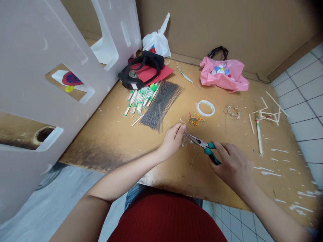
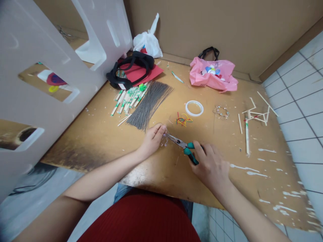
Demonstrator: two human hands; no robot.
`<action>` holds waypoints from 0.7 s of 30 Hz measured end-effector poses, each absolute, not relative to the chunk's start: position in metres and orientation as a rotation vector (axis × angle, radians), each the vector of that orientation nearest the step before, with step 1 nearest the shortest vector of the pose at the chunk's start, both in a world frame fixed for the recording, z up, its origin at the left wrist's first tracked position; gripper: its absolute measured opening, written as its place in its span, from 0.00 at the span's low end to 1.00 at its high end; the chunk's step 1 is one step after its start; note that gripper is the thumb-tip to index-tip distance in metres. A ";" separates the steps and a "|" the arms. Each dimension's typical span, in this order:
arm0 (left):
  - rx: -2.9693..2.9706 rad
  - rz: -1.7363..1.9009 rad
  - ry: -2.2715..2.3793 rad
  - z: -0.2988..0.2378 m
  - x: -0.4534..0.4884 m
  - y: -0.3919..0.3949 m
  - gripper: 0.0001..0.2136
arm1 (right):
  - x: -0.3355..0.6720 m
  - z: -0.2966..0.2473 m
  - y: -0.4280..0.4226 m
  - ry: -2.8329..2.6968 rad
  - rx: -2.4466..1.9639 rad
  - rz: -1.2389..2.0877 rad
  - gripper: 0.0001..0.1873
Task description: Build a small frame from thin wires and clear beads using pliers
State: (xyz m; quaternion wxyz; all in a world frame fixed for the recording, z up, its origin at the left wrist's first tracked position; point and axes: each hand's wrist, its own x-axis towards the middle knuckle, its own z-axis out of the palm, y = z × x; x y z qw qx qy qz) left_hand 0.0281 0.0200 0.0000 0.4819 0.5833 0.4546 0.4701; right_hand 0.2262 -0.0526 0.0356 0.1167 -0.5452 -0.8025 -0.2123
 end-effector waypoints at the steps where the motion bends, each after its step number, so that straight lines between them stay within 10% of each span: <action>1: 1.417 1.149 1.108 0.000 0.028 0.020 0.16 | 0.226 0.036 -0.052 -2.346 -1.583 -0.621 0.16; 21: 1.086 1.188 1.045 -0.007 0.032 0.020 0.18 | 0.214 0.027 -0.058 -2.286 -1.701 -0.558 0.18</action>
